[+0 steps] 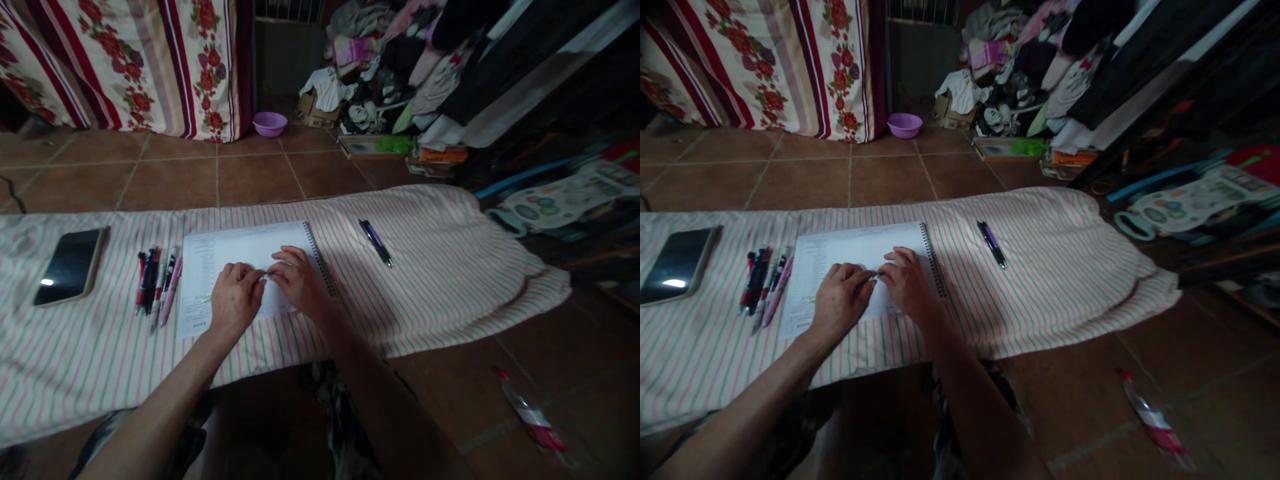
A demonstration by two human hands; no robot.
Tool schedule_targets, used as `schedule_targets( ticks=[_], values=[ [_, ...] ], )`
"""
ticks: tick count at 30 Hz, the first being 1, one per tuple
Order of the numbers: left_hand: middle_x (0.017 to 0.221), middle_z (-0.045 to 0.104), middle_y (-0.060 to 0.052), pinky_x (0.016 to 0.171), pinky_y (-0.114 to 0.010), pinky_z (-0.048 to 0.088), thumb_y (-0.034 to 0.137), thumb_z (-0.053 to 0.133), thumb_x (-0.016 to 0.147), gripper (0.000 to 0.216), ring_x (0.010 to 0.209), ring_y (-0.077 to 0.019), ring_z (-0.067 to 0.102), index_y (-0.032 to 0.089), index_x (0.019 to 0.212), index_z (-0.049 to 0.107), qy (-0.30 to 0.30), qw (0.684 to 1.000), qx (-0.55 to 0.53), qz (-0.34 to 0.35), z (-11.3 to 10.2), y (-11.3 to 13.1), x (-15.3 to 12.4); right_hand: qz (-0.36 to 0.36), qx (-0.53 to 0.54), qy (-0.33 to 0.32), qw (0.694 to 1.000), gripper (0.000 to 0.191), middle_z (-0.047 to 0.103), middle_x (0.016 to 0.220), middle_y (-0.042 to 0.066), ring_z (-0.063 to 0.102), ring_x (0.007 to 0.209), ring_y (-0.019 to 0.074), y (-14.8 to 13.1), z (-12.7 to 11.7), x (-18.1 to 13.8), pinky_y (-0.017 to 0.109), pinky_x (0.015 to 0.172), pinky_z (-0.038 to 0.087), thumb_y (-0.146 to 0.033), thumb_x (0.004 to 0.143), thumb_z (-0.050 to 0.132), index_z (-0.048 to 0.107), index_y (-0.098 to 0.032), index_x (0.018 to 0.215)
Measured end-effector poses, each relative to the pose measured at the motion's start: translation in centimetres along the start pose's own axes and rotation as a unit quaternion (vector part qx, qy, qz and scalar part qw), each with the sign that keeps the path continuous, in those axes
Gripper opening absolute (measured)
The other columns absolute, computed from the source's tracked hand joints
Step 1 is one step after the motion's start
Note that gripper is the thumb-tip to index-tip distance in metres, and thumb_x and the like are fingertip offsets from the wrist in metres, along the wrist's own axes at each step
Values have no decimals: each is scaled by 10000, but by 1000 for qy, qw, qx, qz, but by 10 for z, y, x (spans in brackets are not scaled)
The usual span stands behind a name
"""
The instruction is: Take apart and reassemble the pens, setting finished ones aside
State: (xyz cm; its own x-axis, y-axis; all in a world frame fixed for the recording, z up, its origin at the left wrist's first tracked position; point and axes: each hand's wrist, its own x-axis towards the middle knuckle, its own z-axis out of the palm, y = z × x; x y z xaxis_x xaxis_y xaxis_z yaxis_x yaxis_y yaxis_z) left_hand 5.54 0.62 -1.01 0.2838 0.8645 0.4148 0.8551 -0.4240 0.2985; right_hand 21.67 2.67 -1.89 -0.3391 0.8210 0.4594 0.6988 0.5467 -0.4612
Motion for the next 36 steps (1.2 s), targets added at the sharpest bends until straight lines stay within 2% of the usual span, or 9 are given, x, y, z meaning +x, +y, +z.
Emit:
schedule_targets(
  ticks=[24,36],
  values=[
    [774,582,-60,698,-354,420,284,500,832,175,757,-212,478,180,838,641,14,1000,-2,12,4,-1,2,-9,8,-12,1000,133,606,1051,74,403,1161,221,-3,0,2,411,1001,382,-122,811,547,666,-180,823],
    [776,588,-61,707,-353,421,264,503,824,154,774,-220,485,183,812,633,10,1000,8,-2,2,0,2,-11,-7,-21,1000,154,610,1047,70,407,1178,231,-3,-3,3,441,994,387,-170,839,523,671,-202,815]
  ],
)
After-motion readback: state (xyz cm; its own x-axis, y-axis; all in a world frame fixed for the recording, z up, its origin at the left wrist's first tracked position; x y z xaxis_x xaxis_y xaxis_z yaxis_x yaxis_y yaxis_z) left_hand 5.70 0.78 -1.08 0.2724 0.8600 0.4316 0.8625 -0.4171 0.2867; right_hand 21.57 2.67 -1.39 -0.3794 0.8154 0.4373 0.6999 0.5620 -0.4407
